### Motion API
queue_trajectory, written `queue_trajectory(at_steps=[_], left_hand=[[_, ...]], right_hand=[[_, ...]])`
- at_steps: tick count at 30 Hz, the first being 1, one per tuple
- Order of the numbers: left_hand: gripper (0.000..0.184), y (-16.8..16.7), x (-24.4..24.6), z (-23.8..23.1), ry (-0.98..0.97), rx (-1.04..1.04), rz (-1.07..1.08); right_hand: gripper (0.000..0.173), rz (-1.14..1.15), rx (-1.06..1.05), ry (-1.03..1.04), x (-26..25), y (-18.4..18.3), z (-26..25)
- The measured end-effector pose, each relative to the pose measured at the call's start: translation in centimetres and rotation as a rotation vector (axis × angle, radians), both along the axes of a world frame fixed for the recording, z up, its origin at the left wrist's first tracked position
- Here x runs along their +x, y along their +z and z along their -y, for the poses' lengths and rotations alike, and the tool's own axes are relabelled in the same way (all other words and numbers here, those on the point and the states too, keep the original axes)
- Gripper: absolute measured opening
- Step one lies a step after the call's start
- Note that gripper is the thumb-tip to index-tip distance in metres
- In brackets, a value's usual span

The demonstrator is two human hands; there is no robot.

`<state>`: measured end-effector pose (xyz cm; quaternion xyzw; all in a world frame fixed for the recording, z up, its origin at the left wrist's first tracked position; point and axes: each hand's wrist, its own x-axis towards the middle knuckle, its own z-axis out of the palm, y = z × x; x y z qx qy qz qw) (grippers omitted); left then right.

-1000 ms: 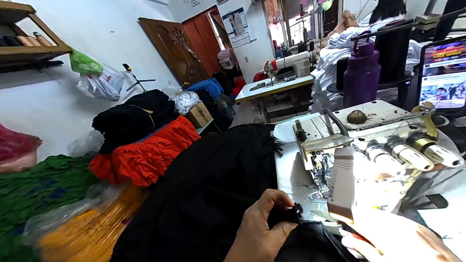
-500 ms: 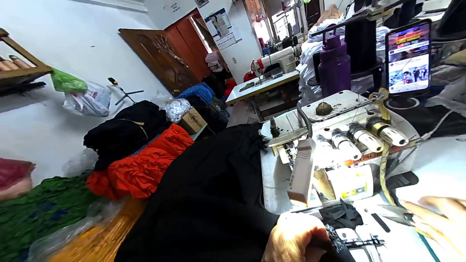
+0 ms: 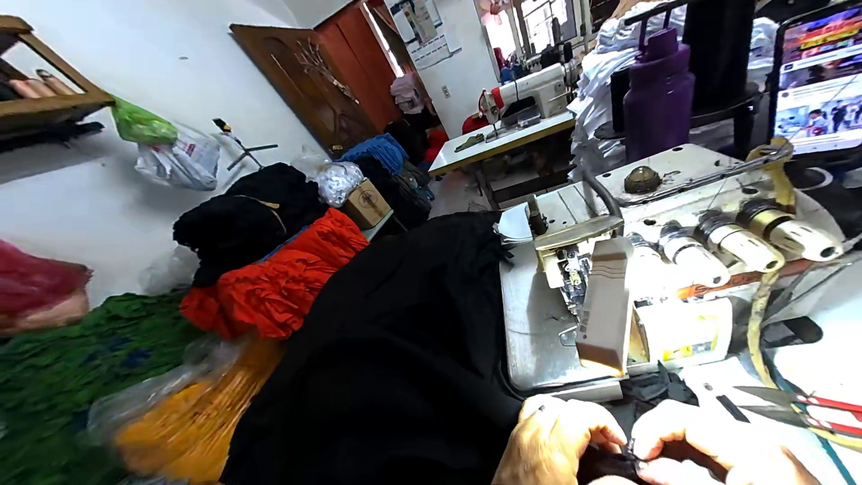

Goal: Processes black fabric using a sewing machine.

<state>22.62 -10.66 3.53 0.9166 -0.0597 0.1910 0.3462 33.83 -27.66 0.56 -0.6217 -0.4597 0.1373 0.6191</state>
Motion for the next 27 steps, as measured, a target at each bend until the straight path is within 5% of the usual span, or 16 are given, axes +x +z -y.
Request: queue_trajectory(at_steps=[13, 21, 27], left_hand=[[0.015, -0.9, 0.0, -0.9, -0.020, 0.011, 0.006], [0.021, -0.8, -0.4, -0.8, -0.001, 0.201, 0.220], [0.026, -1.8, -0.2, -1.0, 0.172, 0.334, 0.404]], right_hand=[[0.012, 0.182, 0.036, 0.016, 1.1, 0.8, 0.3], [0.011, 0.114, 0.185, 0.088, 1.7, -0.7, -2.2], [0.012, 0.074, 0.090, 0.047, 0.5, -2.0, -2.2]])
